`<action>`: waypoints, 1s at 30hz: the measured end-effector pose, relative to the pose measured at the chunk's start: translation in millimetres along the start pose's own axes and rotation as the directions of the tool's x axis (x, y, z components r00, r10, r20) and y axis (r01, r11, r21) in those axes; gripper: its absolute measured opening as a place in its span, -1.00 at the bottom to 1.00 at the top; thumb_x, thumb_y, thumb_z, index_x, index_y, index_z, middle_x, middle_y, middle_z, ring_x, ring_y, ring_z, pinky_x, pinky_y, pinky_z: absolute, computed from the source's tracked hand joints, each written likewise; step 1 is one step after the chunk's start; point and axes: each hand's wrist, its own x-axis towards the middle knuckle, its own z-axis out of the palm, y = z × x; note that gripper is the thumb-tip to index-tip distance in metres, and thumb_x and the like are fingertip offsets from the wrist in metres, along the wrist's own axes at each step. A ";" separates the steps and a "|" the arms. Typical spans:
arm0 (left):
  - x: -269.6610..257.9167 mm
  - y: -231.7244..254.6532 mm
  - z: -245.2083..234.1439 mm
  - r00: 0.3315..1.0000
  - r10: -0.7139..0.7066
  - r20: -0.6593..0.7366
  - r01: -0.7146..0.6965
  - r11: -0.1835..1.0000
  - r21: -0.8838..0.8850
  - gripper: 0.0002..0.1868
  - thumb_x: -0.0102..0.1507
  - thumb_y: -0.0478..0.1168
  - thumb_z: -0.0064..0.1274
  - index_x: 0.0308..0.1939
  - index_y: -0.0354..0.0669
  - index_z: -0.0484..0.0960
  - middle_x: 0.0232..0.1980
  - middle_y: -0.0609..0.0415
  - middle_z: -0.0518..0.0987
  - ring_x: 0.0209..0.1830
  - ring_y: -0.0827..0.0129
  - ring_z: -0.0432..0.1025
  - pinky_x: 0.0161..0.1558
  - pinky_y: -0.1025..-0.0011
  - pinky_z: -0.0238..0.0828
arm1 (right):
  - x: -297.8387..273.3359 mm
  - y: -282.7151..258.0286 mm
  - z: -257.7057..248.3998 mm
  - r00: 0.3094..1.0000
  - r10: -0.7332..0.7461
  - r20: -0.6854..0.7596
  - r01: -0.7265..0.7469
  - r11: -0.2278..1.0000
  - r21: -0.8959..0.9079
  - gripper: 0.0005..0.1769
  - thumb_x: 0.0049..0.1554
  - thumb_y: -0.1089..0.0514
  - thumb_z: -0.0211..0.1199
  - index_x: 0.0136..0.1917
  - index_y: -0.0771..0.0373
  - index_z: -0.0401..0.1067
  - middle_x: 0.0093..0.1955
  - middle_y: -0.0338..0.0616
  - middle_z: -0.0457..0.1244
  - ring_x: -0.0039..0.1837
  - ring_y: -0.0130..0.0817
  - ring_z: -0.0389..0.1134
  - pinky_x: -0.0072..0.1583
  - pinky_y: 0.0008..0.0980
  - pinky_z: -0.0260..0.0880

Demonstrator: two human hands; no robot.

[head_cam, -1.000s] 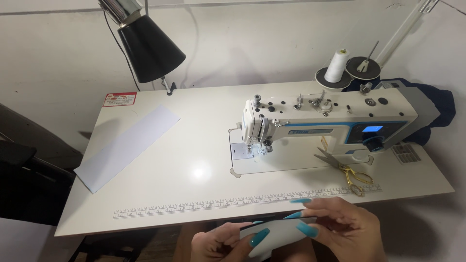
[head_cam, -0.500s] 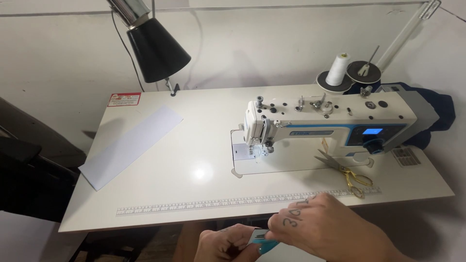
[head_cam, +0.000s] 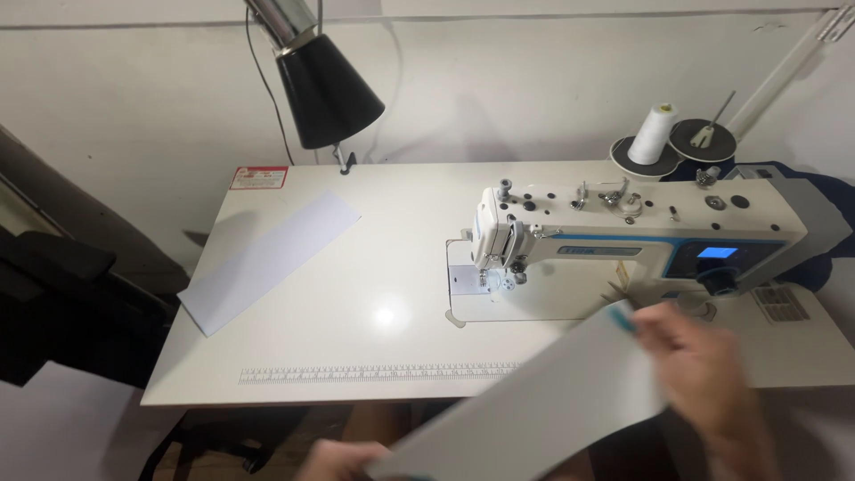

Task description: Preparing fabric and threading a sewing machine using a small tool

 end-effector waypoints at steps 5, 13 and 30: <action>-23.1 58.4 -58.7 0.965 0.049 -0.259 -0.054 0.998 -0.010 -0.88 -0.03 -0.35 0.19 -0.56 -0.38 0.77 -0.58 -0.02 0.66 -0.58 0.43 0.41 -0.49 0.60 0.21 | -21.5 6.5 98.1 0.971 0.224 0.085 -0.233 0.965 0.118 -0.95 -0.02 0.15 0.13 -0.26 0.09 0.41 -0.48 -0.30 0.27 -0.44 -0.55 0.19 -0.31 -0.56 0.11; 67.8 67.2 -132.6 0.941 -0.023 -0.338 0.148 0.925 0.350 -0.60 -0.15 -0.10 0.37 -0.71 -0.29 0.47 -0.66 0.09 0.32 -0.63 0.41 0.13 -0.54 0.52 -0.06 | 6.9 -22.8 170.8 1.000 0.000 0.003 0.000 0.975 -0.224 -0.89 0.06 0.15 0.06 -0.23 0.23 0.27 -0.44 -0.16 0.24 -0.45 -0.33 0.28 -0.44 -0.37 0.31; 81.4 52.7 -61.8 0.389 0.730 -0.562 0.165 0.545 0.822 -0.34 -0.05 0.01 0.05 0.09 -0.12 0.29 0.15 0.02 0.33 0.20 0.17 0.16 0.18 0.05 -0.02 | -45.1 34.9 124.2 0.900 0.103 -0.424 -0.234 0.934 -0.271 -0.79 -0.12 0.02 0.26 -0.19 0.01 0.36 -0.34 -0.33 0.31 -0.31 -0.45 0.33 -0.26 -0.37 0.29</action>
